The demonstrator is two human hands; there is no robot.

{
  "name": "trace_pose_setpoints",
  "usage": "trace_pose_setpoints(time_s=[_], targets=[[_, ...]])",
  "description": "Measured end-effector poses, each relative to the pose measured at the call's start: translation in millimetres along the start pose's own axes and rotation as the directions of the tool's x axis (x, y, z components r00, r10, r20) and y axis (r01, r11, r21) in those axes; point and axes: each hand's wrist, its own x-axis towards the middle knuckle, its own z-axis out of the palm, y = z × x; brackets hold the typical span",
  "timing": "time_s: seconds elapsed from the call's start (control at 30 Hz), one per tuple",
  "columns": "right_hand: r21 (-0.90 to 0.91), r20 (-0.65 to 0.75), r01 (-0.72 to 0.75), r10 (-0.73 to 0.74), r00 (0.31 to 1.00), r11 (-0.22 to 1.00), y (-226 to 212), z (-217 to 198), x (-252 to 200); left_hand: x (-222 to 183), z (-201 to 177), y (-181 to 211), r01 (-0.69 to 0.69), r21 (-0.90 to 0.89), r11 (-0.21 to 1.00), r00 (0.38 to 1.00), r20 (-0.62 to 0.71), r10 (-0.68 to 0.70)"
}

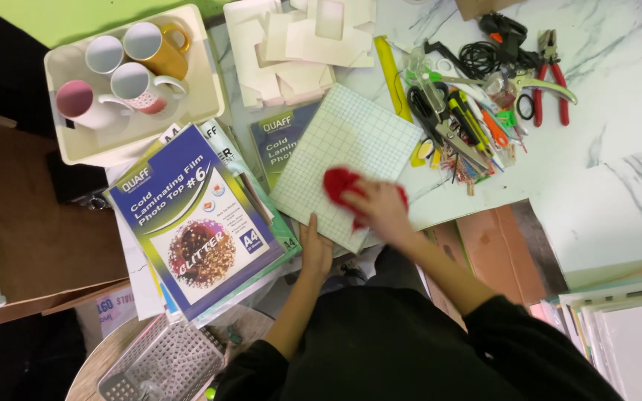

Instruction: Wiping down and organizing packages of specialty printing paper and vinyl stickers in a workspace.

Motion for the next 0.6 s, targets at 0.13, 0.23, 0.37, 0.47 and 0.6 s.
trace_pose_setpoints(time_s=[0.13,0.23,0.37,0.47,0.6], targets=[[-0.201,-0.152,-0.146,0.117,0.981,0.969,60,-10,43,1,-1,-3,-0.011,-0.048,0.999,0.999,0.051,0.013],[-0.258,-0.208,-0.277,0.227,0.952,0.926,87,-10,84,5,2,-1,-0.012,-0.066,0.998,0.998,0.063,0.016],[-0.262,-0.254,-0.298,0.233,0.939,0.918,60,6,117,5,0,-5,-0.012,-0.038,0.999,0.997,0.079,0.015],[-0.208,-0.129,-0.156,0.131,0.983,0.966,3,18,111,9,-8,-8,-0.005,-0.050,0.999,0.997,0.076,0.009],[-0.047,-0.156,0.012,-0.019,0.988,0.999,-61,12,65,2,5,7,0.056,-0.133,0.990,0.997,0.063,-0.048]])
